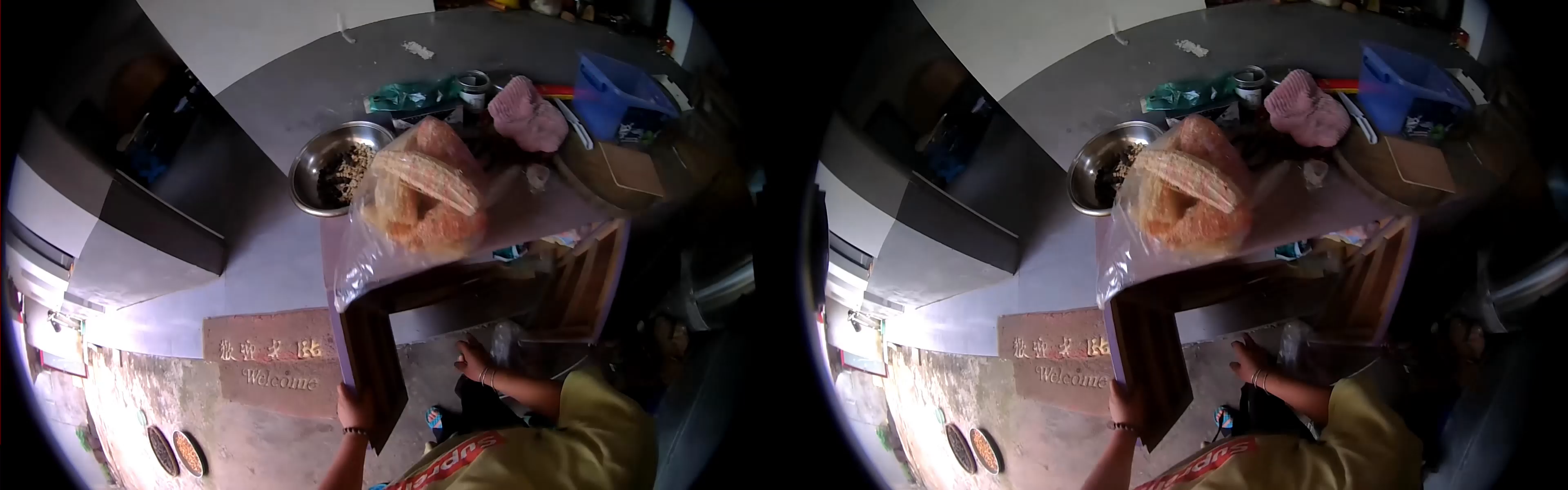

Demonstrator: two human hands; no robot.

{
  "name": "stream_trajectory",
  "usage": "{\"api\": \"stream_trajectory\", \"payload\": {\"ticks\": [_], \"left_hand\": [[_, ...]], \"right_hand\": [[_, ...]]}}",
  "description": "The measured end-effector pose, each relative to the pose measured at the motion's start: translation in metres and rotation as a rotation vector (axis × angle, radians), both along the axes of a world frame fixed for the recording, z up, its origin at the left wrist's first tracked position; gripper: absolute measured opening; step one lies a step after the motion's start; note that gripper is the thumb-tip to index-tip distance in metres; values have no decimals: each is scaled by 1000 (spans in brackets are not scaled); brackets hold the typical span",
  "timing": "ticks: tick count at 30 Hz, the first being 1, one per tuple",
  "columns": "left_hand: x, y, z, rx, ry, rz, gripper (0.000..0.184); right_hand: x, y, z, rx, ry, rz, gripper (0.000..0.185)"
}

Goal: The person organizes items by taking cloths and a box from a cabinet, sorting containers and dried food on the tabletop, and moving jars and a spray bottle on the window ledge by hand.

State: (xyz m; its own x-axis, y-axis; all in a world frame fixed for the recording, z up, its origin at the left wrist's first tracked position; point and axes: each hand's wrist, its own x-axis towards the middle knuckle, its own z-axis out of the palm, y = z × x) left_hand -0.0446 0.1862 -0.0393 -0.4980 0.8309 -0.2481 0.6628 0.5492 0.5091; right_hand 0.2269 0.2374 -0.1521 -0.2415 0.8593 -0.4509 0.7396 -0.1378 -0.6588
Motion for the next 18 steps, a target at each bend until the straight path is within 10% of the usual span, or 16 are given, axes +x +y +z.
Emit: {"api": "stream_trajectory", "payload": {"ticks": [18], "left_hand": [[86,32,-40,245,-349,-54,72]], "right_hand": [[148,-85,172,867,-361,-641,54]]}}
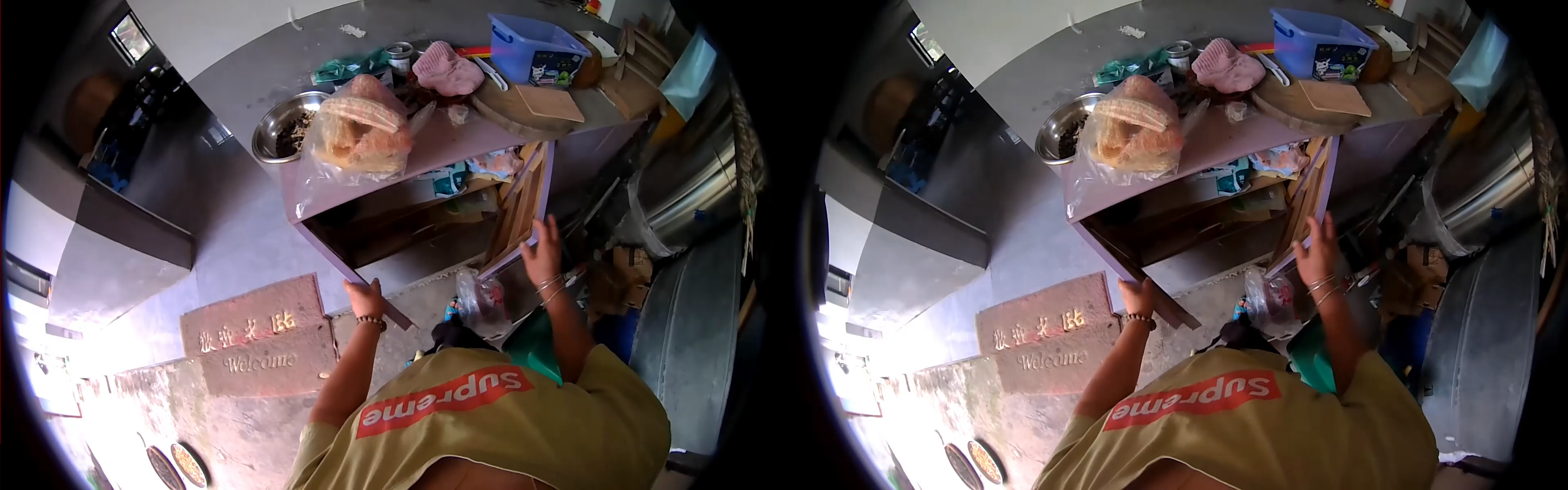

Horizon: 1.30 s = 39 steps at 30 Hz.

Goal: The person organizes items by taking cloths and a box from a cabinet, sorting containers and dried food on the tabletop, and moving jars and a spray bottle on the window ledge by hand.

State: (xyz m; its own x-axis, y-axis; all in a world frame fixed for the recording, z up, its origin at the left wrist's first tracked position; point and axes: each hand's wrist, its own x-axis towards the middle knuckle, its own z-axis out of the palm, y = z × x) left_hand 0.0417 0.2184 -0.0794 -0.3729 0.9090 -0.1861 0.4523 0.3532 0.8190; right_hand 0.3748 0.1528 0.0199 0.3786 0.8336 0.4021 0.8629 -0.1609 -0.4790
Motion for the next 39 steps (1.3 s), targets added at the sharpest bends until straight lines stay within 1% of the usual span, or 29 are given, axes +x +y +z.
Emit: {"api": "stream_trajectory", "payload": {"ticks": [1,2,3,5,6,8,9,11,12,13,14,15,16,18,19,21,22,23,25,27,30,31,32,33,34,35,36,37,39], "left_hand": [[8,3,3,65,25,-13,75],[15,7,7,-7,-38,-23,80],[21,13,1,-7,-37,-14,80],[32,28,-17,32,-98,-53,89],[38,34,-13,1,-185,-70,98],[47,45,-9,-48,-200,-66,100],[52,50,-7,-100,-224,-72,101],[55,64,-36,-95,-277,-54,102],[55,69,-48,-67,-299,-26,101],[57,73,-54,-40,-319,-1,101],[63,69,-31,-33,-317,18,98],[66,70,-34,-40,-309,17,98],[66,70,-37,24,-309,36,94],[70,68,-39,127,-333,86,84],[71,66,-36,115,-326,97,84],[70,65,-33,68,-334,142,56],[69,64,-38,144,-388,138,55],[69,61,-39,140,-387,152,55],[76,57,-13,123,-455,142,53],[76,56,-12,166,-427,144,52],[69,50,-17,181,-458,115,59],[65,46,-20,166,-370,107,59],[61,43,-22,150,-282,101,58],[59,39,-20,161,-290,126,58],[56,33,-13,155,-273,123,59],[54,27,-6,147,-256,120,59],[51,21,2,165,-301,126,61],[41,14,-2,62,-289,161,60],[27,0,-1,93,-327,159,61]], "right_hand": [[20,-1,1,21,-3,-61,55],[41,-3,-8,2,4,-90,60],[59,-4,-17,-27,99,-96,65],[84,-3,-37,-112,299,-165,70],[94,-1,-51,-112,303,-152,70],[110,4,-84,-277,561,-225,79],[114,8,-99,-280,566,-219,79],[123,17,-121,-225,557,-151,81],[108,21,-89,-253,672,-122,73],[101,27,-74,-260,681,-124,73],[97,31,-64,-284,670,-93,61],[99,35,-61,-306,659,-61,50],[104,38,-70,-313,666,-63,50],[109,44,-95,-227,897,38,51],[110,44,-102,-243,901,41,51],[110,47,-112,-224,842,43,56],[112,48,-113,-237,842,52,56],[115,50,-114,-289,813,70,58],[121,52,-116,-347,779,97,61],[126,53,-118,-359,880,135,63],[132,55,-79,-456,852,126,68],[136,56,-80,-460,838,146,68],[144,56,-83,-379,763,108,67],[154,56,-89,-296,689,73,67],[165,59,-96,-329,734,53,75],[174,64,-103,-334,720,77,75],[173,71,-89,-272,452,34,77],[171,77,-70,-201,186,-8,79],[156,98,-34,-150,208,66,78]]}}
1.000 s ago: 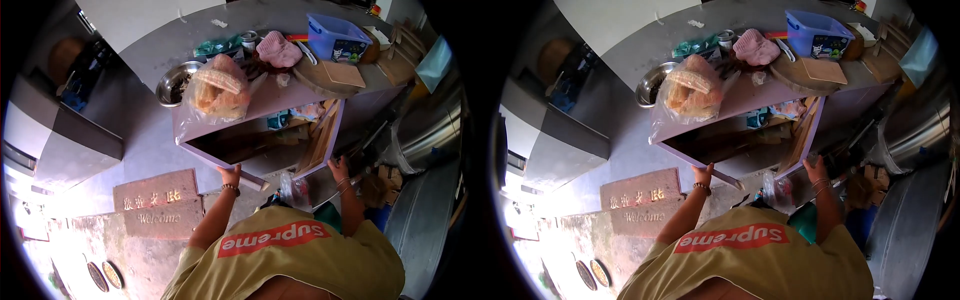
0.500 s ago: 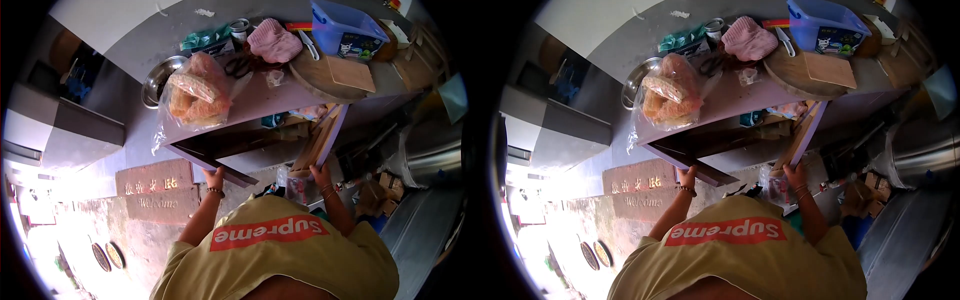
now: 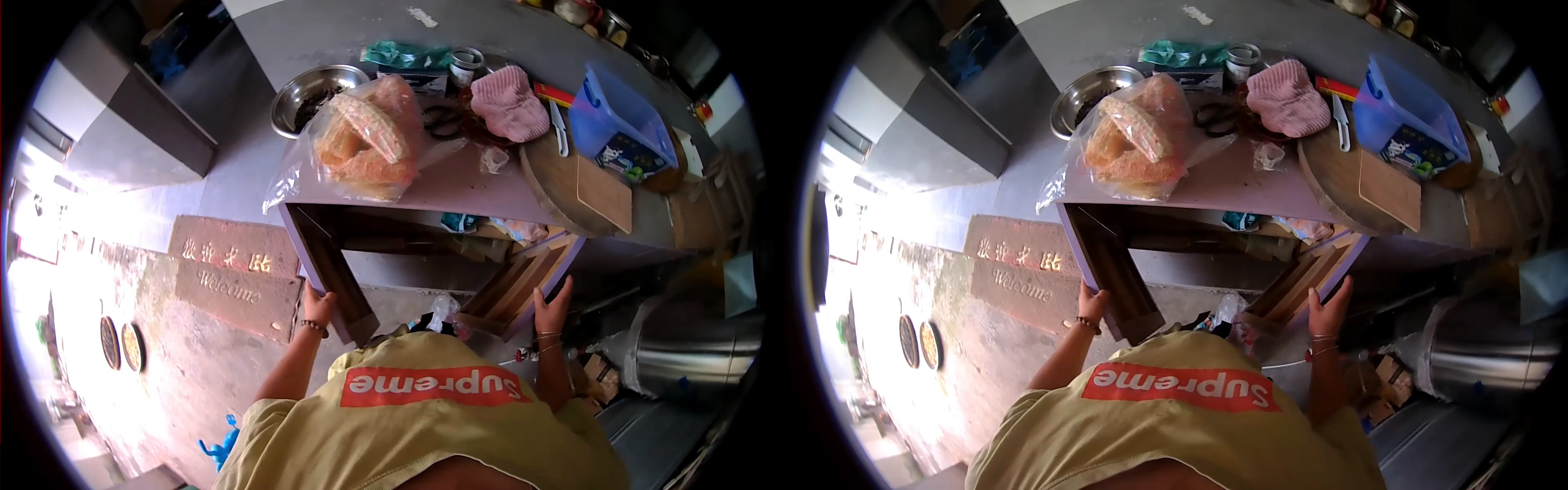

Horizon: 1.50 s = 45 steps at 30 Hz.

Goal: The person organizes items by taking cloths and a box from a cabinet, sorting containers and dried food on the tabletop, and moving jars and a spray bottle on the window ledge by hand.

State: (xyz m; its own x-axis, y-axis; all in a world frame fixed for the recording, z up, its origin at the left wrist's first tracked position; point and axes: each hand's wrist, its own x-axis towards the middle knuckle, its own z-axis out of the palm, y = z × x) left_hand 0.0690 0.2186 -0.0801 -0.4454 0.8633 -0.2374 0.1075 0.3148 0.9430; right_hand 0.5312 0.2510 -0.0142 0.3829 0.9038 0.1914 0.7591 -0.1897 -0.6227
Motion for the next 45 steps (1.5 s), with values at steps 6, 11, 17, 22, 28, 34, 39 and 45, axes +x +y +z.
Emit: {"api": "stream_trajectory", "payload": {"ticks": [6,11,17,22,28,34,39,45], "left_hand": [[-31,-25,13,-127,216,82,65],[-41,-28,14,-206,424,18,64],[-41,-28,45,-288,441,15,60],[-61,-31,48,-263,460,-27,57],[-83,-35,46,-236,462,-95,56],[-95,-36,43,-175,435,-127,54],[-99,-35,42,-174,371,-144,56],[-98,-36,34,-113,354,-153,58]], "right_hand": [[-91,76,38,83,317,454,76],[-172,142,78,-41,343,735,78],[-224,229,45,41,179,864,81],[-231,245,36,-142,221,967,57],[-251,238,67,-481,81,665,28],[-262,242,100,-392,806,604,28],[-244,254,147,-65,1194,871,26],[-171,220,206,-60,1496,1129,38]]}}
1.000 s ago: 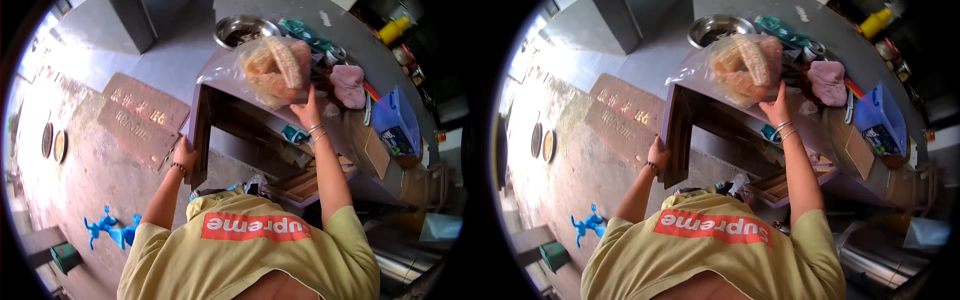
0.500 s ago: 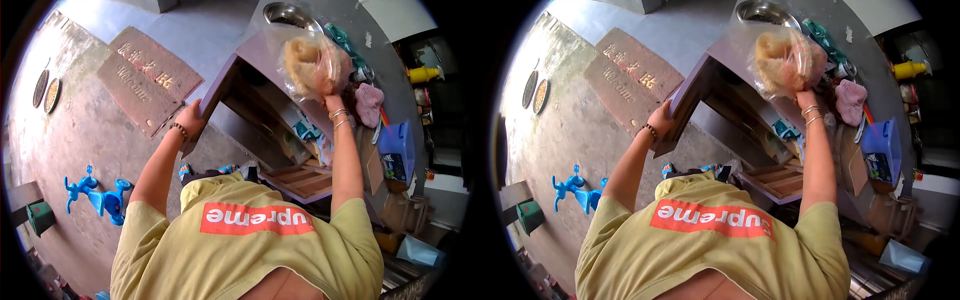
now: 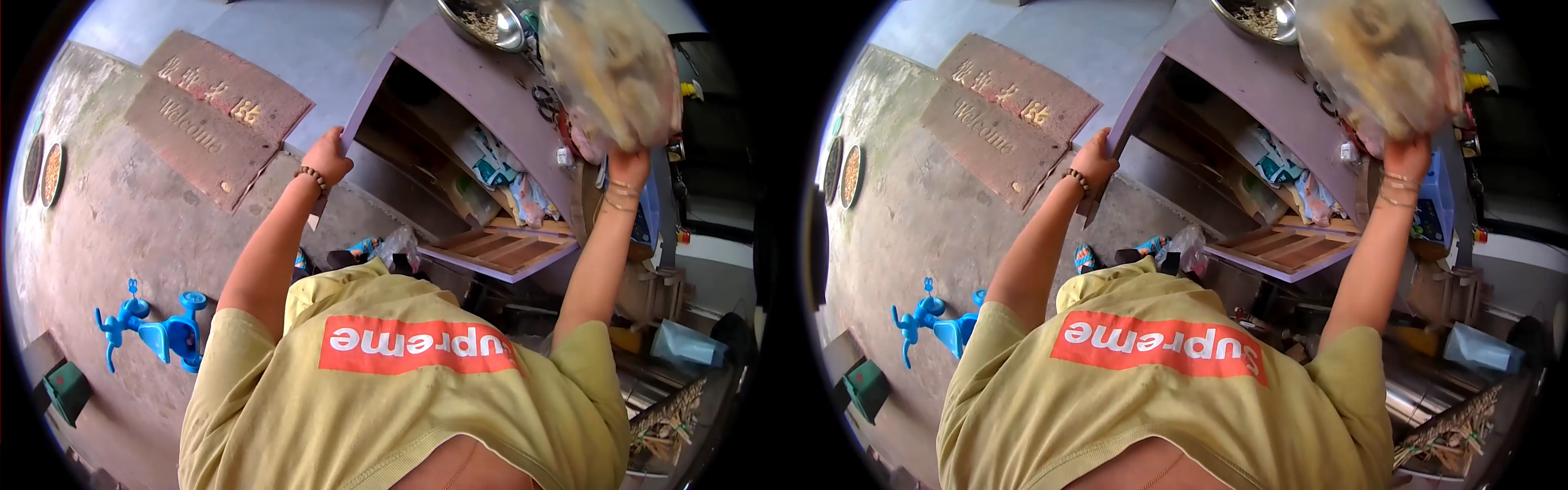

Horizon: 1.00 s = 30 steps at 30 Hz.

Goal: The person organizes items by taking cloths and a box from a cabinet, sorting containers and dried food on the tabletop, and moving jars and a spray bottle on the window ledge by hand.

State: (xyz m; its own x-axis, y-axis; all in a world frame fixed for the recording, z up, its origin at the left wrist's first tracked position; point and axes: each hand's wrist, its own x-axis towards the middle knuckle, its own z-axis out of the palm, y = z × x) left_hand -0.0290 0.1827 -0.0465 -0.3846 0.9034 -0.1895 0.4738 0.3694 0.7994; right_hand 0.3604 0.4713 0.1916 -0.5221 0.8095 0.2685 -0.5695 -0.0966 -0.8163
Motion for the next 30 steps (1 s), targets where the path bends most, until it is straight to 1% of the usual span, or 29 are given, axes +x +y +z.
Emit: {"api": "stream_trajectory", "payload": {"ticks": [1,2,3,4,8,9,10,11,12,13,14,15,17,18,20,23,25,26,29,30], "left_hand": [[0,0,0,25,8,7,58],[1,1,2,-11,12,13,58],[0,3,-6,0,7,10,59],[-1,3,-7,-4,23,8,59],[-9,3,-5,-5,40,-44,60],[-9,1,-4,-29,36,-55,60],[-11,1,-1,-68,13,-62,61],[-11,1,1,-72,13,-64,61],[-12,0,3,-51,7,-49,60],[-12,0,4,-30,2,-33,59],[-13,-1,4,-32,5,-33,59],[-14,-1,4,-29,13,-44,59],[-16,1,4,-24,29,-50,59],[-16,1,3,-28,20,-53,59],[-15,1,1,-36,40,-53,59],[-14,0,2,-20,16,-49,59],[-13,0,2,-9,29,-48,58],[-13,0,-1,0,20,-46,57],[-13,1,-2,6,5,-39,56],[-13,0,-1,7,-2,-38,55]], "right_hand": [[-6,-30,10,18,-157,-358,39],[-3,-56,13,-3,-130,-396,39],[10,-67,6,462,-560,-462,39],[21,-78,-1,937,-900,-639,40],[20,-177,-34,-127,-481,-527,51],[35,-187,-58,-253,-495,-560,48],[31,-204,-74,-294,-507,-502,41],[29,-219,-97,-178,-677,-524,34],[24,-234,-113,-245,-686,-503,25],[21,-246,-129,-368,-791,-471,18],[33,-253,-158,-403,-824,-378,14],[16,-269,-163,-594,-882,-384,24],[15,-284,-200,-759,-846,-390,25],[17,-288,-220,-795,-813,-373,25],[12,-288,-239,-833,-776,-348,25],[-1,-282,-249,-847,-756,-398,25],[-6,-268,-254,-652,-842,-329,23],[-7,-258,-256,-653,-840,-325,23],[-20,-225,-254,-568,-998,-380,17],[-18,-210,-264,-490,-1044,-375,18]]}}
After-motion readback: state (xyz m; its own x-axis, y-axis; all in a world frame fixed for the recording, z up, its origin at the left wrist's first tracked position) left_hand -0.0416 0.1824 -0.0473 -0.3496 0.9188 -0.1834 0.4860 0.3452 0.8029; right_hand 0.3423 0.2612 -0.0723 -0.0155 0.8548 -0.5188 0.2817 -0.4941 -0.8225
